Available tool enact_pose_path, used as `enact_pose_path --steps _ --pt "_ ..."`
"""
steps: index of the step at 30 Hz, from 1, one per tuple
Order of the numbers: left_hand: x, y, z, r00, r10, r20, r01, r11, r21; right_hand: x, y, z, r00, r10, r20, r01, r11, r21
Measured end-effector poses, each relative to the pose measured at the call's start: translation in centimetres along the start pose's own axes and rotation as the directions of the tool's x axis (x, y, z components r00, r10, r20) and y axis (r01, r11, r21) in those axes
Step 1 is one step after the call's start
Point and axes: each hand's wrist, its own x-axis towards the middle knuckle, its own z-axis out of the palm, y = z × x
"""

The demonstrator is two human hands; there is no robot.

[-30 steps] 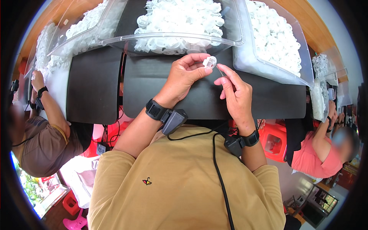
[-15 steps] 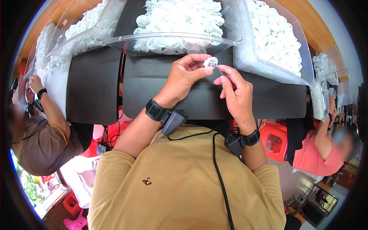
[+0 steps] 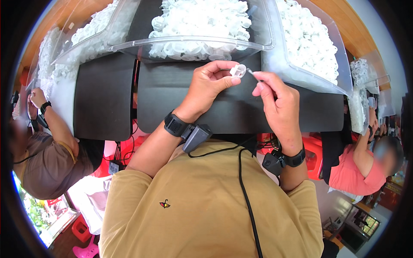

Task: Assembling or inspecting small plastic components using a handheld tool.

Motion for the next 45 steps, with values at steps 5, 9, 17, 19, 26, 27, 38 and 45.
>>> enact_pose_path --steps 5,9,17,19,26,27,38,45 --pt "0.0 0.2 -0.1 0.999 -0.04 0.015 0.041 0.998 -0.042 -0.5 0.9 0.8 0.998 0.048 0.034 -0.047 0.998 -0.043" --pt "0.0 0.1 -0.2 0.999 -0.036 0.017 0.037 0.998 -0.048 -0.4 0.8 1.1 1.0 0.027 0.016 -0.026 0.998 -0.061" --pt "-0.1 0.3 0.1 0.999 -0.028 0.015 0.028 0.999 -0.016 -0.2 0.8 1.1 1.0 0.005 0.019 -0.003 0.996 -0.094" --pt "-0.2 0.2 0.0 1.0 -0.019 0.009 0.019 1.0 -0.001 -0.1 0.7 1.0 1.0 -0.011 0.02 0.014 0.992 -0.127" --pt "-0.4 0.2 0.0 0.999 -0.007 0.035 0.001 0.987 0.163 0.5 -0.5 -0.3 0.958 -0.206 0.2 0.285 0.762 -0.582" --pt "-0.5 0.2 0.0 0.999 -0.007 0.036 0.001 0.986 0.165 0.7 -0.6 -0.4 0.931 -0.235 0.281 0.362 0.701 -0.614" --pt "0.0 0.0 0.0 0.997 -0.075 -0.022 0.074 0.997 -0.028 1.2 0.7 -1.3 0.928 -0.338 0.155 0.361 0.726 -0.586" --pt "0.0 0.3 -0.1 0.993 -0.118 0.021 0.12 0.981 -0.152 -0.3 2.0 1.4 0.977 -0.199 -0.075 0.174 0.95 -0.258"
